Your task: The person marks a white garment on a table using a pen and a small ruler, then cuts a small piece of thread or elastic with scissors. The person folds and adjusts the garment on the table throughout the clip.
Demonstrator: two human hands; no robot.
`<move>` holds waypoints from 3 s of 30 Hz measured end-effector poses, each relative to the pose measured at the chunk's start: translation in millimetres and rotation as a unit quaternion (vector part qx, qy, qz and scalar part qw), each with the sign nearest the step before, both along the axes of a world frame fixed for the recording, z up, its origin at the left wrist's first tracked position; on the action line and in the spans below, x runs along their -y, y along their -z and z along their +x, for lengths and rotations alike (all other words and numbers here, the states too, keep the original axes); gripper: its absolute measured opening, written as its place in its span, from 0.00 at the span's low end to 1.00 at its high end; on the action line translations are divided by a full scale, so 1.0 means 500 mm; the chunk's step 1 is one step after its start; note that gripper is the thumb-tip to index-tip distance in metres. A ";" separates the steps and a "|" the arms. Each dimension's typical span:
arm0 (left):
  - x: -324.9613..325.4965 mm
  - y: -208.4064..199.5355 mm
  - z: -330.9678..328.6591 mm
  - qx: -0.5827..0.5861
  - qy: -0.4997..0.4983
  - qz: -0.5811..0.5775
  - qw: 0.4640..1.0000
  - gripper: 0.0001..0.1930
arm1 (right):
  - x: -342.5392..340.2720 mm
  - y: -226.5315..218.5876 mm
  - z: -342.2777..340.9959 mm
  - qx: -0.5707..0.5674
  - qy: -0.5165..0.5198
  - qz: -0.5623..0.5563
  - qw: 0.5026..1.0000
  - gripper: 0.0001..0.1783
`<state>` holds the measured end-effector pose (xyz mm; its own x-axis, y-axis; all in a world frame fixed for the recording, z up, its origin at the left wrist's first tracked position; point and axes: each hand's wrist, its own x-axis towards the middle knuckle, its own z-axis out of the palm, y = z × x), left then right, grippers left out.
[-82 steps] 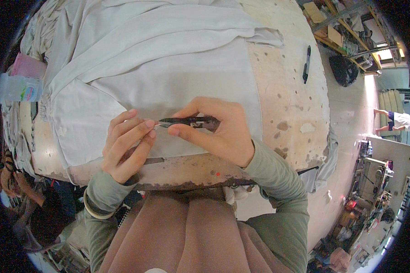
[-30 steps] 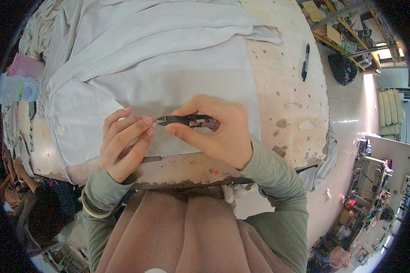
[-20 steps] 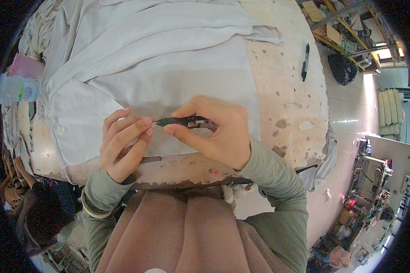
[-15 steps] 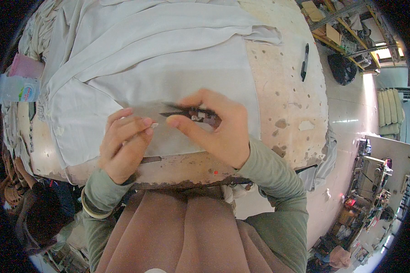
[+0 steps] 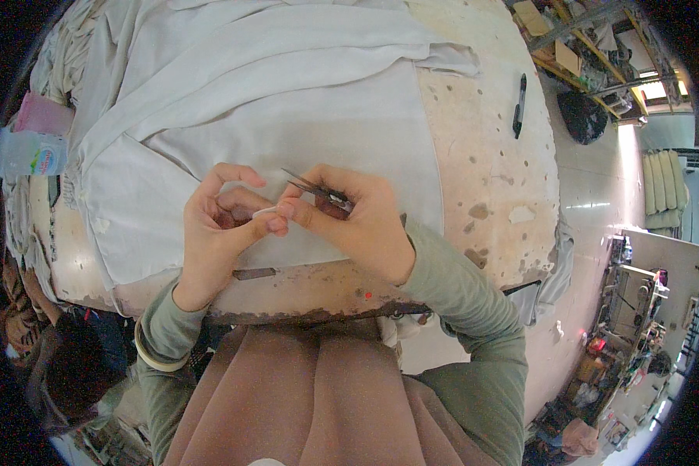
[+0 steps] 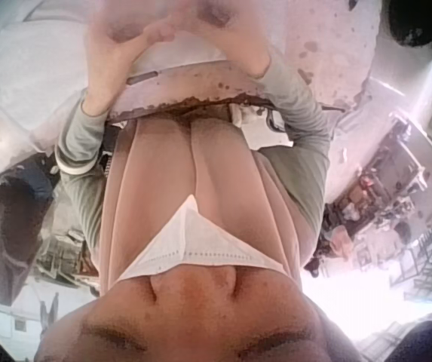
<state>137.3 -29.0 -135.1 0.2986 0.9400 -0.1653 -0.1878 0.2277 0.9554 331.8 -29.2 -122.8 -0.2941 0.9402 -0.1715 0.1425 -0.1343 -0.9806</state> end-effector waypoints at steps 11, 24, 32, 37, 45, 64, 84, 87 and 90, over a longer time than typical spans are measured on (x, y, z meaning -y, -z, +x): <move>0.001 -0.008 0.000 -0.071 -0.024 0.018 0.997 0.07 | -0.010 0.002 0.011 0.030 0.101 0.098 0.990 0.14; -0.004 -0.005 -0.003 -0.081 -0.045 0.038 0.995 0.06 | -0.004 0.011 0.005 0.037 0.033 0.069 0.996 0.12; -0.003 -0.005 -0.003 -0.076 -0.036 0.028 0.996 0.06 | -0.003 0.010 0.005 0.045 0.028 0.058 0.997 0.12; -0.003 -0.004 -0.003 -0.082 -0.036 0.024 0.996 0.05 | -0.001 0.006 0.006 0.058 0.025 0.039 0.997 0.10; -0.004 -0.005 -0.002 -0.079 -0.042 0.032 0.995 0.05 | -0.001 0.012 0.002 0.028 0.033 0.045 0.998 0.12; -0.002 -0.004 -0.001 -0.071 -0.045 0.045 0.995 0.05 | 0.003 0.008 -0.001 0.030 0.035 0.035 0.998 0.12; -0.001 -0.004 0.000 -0.078 -0.050 0.048 0.995 0.05 | 0.006 0.009 -0.003 0.026 0.038 0.041 0.998 0.12; -0.001 -0.005 0.000 -0.073 -0.046 0.036 0.996 0.05 | 0.005 0.011 -0.005 0.030 0.051 0.047 0.997 0.13; 0.000 -0.006 0.000 -0.067 -0.046 0.028 0.996 0.05 | 0.004 0.011 -0.004 0.034 0.059 0.043 0.997 0.13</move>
<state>137.1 -29.2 -132.0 0.1902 0.9712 -0.1438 -0.0758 0.1606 0.9841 329.7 -31.2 -128.3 -0.1712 0.9797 -0.1041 0.1978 -0.0694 -0.9778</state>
